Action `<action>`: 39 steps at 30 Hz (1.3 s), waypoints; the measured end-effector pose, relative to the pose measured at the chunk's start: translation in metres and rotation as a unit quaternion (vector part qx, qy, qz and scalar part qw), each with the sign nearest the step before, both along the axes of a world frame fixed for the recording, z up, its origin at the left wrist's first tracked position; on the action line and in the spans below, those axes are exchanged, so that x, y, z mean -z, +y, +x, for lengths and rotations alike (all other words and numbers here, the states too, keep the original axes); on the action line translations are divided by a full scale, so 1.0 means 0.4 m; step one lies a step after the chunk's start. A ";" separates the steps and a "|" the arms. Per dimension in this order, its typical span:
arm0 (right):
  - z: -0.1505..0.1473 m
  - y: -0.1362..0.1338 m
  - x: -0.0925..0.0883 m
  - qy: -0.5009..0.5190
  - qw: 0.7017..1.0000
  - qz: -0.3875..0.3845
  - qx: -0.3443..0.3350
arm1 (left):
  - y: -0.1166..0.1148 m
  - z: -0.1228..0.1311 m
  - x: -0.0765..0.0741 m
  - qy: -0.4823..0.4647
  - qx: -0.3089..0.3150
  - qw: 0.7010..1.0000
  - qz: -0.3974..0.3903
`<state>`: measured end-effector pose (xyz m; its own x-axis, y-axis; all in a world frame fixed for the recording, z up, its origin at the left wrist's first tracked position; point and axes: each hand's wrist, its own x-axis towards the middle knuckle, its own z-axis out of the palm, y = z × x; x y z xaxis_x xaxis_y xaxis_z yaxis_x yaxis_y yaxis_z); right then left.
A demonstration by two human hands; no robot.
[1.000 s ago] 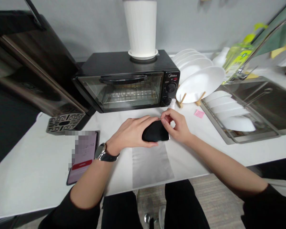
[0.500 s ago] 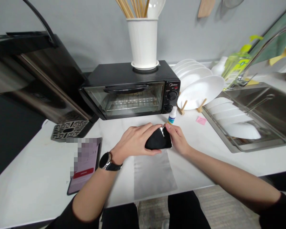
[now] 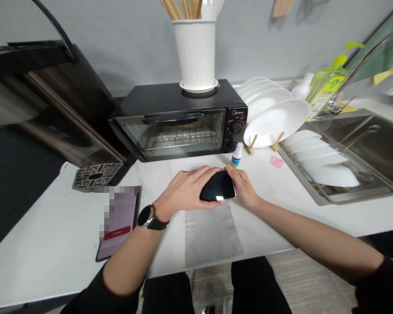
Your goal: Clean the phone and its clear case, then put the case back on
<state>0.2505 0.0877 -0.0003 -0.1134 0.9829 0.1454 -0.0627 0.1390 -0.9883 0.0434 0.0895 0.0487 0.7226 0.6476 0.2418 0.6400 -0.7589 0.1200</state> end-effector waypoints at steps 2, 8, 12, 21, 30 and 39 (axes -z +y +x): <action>-0.002 0.002 0.003 0.005 1.000 -0.005 0.003 | 0.000 0.001 0.000 0.005 -0.005 1.000 -0.009; -0.003 0.004 0.003 0.006 1.000 -0.025 -0.007 | 0.004 -0.001 -0.003 0.020 -0.005 1.000 -0.017; -0.002 0.004 0.019 0.022 0.999 -0.045 0.010 | 0.003 0.000 -0.008 0.019 0.000 1.000 -0.011; -0.010 0.015 0.038 0.082 0.996 -0.041 0.016 | 0.003 0.006 -0.012 -0.007 -0.062 0.998 0.020; 0.008 0.036 0.022 0.130 0.988 -0.052 -0.070 | 0.022 0.008 0.008 -0.045 -0.208 0.976 0.048; 0.006 0.030 0.038 0.111 0.992 -0.035 -0.057 | 0.023 0.010 0.014 -0.048 -0.195 0.979 0.024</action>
<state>0.2529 0.0997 -0.0154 -0.1977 0.9740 0.1107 -0.2902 0.0497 -0.9557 0.0474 0.0987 0.0432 0.3941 0.8565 0.3333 0.8702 -0.4645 0.1646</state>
